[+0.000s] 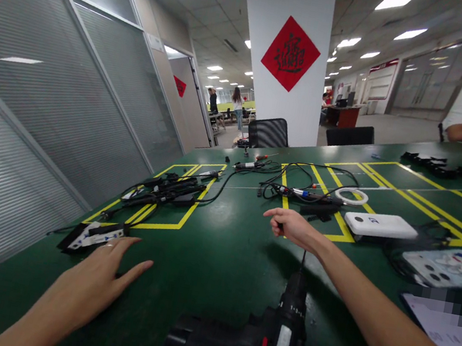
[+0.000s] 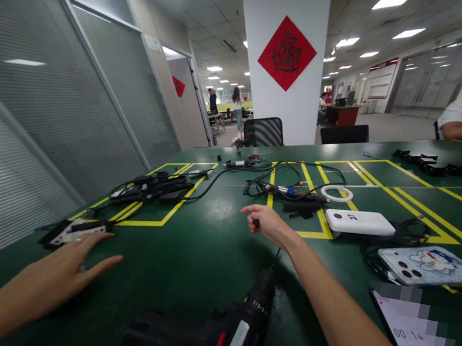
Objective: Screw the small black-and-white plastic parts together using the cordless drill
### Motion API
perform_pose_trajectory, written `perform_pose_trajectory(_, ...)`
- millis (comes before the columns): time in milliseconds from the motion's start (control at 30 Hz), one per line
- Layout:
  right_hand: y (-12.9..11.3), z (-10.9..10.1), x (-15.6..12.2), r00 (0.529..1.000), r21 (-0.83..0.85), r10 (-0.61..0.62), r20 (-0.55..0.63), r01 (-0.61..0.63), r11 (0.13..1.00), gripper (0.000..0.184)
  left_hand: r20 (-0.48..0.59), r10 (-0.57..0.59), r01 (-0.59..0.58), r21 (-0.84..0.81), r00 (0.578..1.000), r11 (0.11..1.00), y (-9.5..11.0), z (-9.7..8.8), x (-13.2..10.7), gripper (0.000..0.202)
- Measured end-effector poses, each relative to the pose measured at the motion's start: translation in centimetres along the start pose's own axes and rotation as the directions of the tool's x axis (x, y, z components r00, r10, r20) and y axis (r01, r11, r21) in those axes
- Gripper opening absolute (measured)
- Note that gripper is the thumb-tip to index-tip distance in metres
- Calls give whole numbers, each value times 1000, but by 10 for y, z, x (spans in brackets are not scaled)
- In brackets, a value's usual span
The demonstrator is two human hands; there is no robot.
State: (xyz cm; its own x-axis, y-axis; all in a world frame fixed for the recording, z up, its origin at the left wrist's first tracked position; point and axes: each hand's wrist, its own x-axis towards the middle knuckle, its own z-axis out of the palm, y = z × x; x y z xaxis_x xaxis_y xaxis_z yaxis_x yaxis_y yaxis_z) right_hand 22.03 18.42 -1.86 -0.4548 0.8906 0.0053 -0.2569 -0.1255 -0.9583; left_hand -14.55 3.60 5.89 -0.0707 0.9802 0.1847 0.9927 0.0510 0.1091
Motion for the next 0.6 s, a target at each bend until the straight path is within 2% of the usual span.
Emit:
perform_pose_trajectory(33,-1,9,-3,996,37,54,67,-56,998,31,12,57,-57,-12,998,998,18,4,2,59)
perform_pose_trajectory(100,-3,26,-10,978,80,126,167,-141,987,32,28,259,-256,-78,965,963,59,14,7,52)
perform_pose_trajectory(200,-1,43,-16,950,119,157,269,-195,974,35,-53,517,-515,-212,854,830,122,30,20,45)
perform_pose_trajectory(233,0,47,-17,943,132,147,298,-193,972,35,-70,571,-569,-242,818,786,140,35,25,46)
perform_pose_trajectory(300,4,53,-16,937,156,102,333,-162,974,32,-80,614,-611,-261,785,747,167,47,35,43)
perform_pose_trajectory(367,7,56,-16,945,180,48,323,-111,977,28,-92,617,-616,-262,782,743,181,58,43,33)
perform_pose_trajectory(433,7,57,-16,951,189,11,308,-73,979,30,-110,608,-613,-259,787,747,187,65,48,27)
perform_pose_trajectory(533,3,57,-16,945,163,32,325,-89,983,39,-122,591,-601,-252,797,759,185,67,49,24)
perform_pose_trajectory(600,0,52,-14,966,126,44,254,-78,989,45,-124,567,-579,-242,814,778,177,61,49,21)
